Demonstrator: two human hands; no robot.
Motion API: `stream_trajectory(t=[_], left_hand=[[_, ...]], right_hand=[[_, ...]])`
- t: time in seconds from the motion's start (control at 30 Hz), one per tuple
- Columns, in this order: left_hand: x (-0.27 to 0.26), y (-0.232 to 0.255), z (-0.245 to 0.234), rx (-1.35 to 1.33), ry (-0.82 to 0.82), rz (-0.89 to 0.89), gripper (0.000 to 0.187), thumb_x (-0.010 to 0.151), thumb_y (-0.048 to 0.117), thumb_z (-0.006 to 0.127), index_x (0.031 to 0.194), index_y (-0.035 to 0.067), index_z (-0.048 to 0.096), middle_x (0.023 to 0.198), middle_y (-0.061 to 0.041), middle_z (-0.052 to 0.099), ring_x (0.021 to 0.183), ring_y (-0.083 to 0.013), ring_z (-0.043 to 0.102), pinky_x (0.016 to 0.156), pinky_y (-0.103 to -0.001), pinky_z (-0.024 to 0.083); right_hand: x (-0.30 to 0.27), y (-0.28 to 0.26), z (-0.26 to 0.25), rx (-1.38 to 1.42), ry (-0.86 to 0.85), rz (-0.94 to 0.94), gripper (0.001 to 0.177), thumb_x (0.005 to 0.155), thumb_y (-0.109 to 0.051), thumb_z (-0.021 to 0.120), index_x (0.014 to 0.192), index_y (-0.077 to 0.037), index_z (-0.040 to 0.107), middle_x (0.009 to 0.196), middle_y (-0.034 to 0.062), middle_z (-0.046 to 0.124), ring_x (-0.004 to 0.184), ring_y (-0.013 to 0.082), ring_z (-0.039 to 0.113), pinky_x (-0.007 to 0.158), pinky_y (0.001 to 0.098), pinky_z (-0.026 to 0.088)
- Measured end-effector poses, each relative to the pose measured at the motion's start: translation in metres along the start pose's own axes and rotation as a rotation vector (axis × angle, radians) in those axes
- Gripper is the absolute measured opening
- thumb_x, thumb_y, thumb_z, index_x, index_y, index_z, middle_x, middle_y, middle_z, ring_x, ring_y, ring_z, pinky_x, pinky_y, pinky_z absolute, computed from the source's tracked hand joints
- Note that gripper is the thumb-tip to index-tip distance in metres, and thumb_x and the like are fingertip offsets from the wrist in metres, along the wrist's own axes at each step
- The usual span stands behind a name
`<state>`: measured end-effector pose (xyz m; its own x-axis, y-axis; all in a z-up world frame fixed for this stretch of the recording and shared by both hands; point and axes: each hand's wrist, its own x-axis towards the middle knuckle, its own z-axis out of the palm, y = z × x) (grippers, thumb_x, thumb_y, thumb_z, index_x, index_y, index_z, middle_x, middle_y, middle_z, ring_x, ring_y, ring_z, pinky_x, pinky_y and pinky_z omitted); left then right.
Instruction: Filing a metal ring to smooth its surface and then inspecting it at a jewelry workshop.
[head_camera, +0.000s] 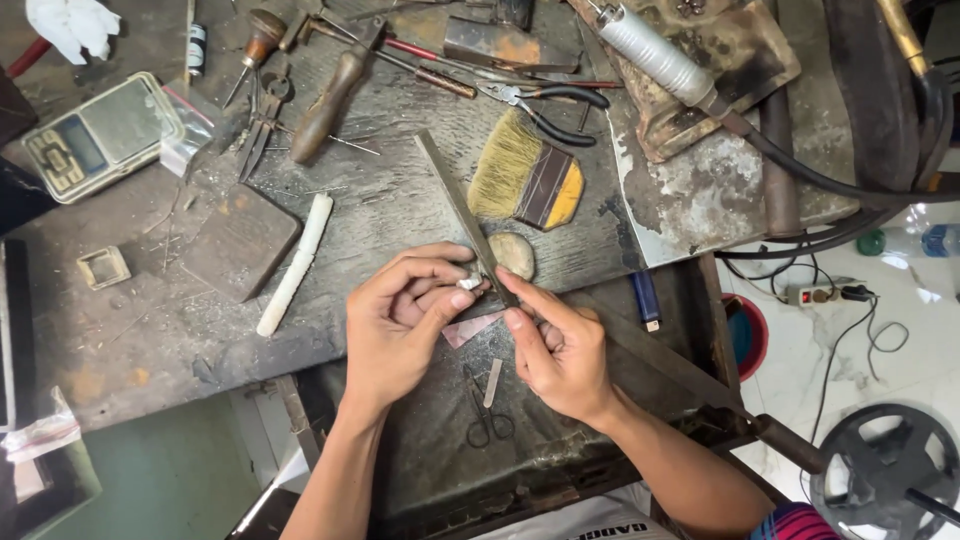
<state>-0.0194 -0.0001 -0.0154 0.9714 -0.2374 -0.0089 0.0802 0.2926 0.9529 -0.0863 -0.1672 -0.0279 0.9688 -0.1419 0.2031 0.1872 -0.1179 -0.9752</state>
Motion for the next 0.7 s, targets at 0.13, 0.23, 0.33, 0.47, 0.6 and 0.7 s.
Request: stream_trajectory(t=[0.13,0.23,0.33,0.47,0.6,0.7], left_hand=[[-0.002,0.0,0.003,0.031,0.016,0.048,0.013,0.082,-0.009,0.079,0.09,-0.012,0.069,0.106,-0.027,0.07,0.09,-0.0268,0.076,0.082,-0.035,0.067],[-0.003,-0.001,0.007,0.054,0.046,0.105,0.015,0.079,-0.01,0.082,0.088,-0.01,0.07,0.1,-0.025,0.071,0.088,-0.0252,0.075,0.081,-0.034,0.067],[-0.002,0.001,0.012,0.122,0.074,0.137,0.027,0.072,-0.006,0.089,0.093,-0.009,0.07,0.094,-0.022,0.073,0.085,-0.0246,0.076,0.083,-0.034,0.067],[0.004,0.006,0.015,0.348,0.094,0.256,0.026,0.073,-0.003,0.09,0.091,-0.003,0.073,0.089,-0.017,0.075,0.076,-0.0239,0.075,0.073,-0.032,0.066],[0.002,0.009,0.013,0.545,0.042,0.312,0.018,0.083,0.007,0.086,0.092,0.002,0.072,0.094,-0.011,0.075,0.095,-0.0218,0.074,0.085,-0.029,0.059],[0.003,0.005,0.011,0.598,0.019,0.351,0.016,0.086,0.009,0.084,0.095,0.003,0.073,0.097,-0.01,0.074,0.092,-0.021,0.072,0.085,-0.03,0.057]], right_hand=[[0.001,0.0,-0.001,0.008,-0.022,-0.009,0.035,0.094,0.011,0.055,0.127,0.013,0.064,0.053,0.0076,0.059,0.031,0.0115,0.058,0.028,0.024,0.042],[0.0,0.001,-0.002,0.006,-0.029,-0.016,0.036,0.094,0.011,0.054,0.128,0.013,0.063,0.053,0.0076,0.059,0.031,0.0115,0.058,0.028,0.0241,0.042],[-0.001,0.002,-0.001,0.017,-0.029,-0.009,0.034,0.094,0.011,0.054,0.127,0.014,0.063,0.053,0.0074,0.058,0.03,0.0116,0.057,0.028,0.0246,0.042],[-0.003,-0.003,-0.004,0.079,-0.043,0.016,0.036,0.095,0.011,0.051,0.13,0.015,0.06,0.051,0.0072,0.057,0.028,0.0116,0.055,0.026,0.0244,0.042],[-0.026,-0.001,-0.013,-0.117,-0.105,0.061,0.038,0.107,-0.01,0.05,0.144,0.0,0.051,0.046,-0.003,0.054,0.031,0.0072,0.051,0.031,0.0188,0.048],[-0.059,0.011,-0.019,-0.105,-0.111,0.084,0.037,0.11,-0.015,0.048,0.145,-0.002,0.051,0.053,-0.002,0.058,0.03,0.0058,0.052,0.025,0.0159,0.048]])
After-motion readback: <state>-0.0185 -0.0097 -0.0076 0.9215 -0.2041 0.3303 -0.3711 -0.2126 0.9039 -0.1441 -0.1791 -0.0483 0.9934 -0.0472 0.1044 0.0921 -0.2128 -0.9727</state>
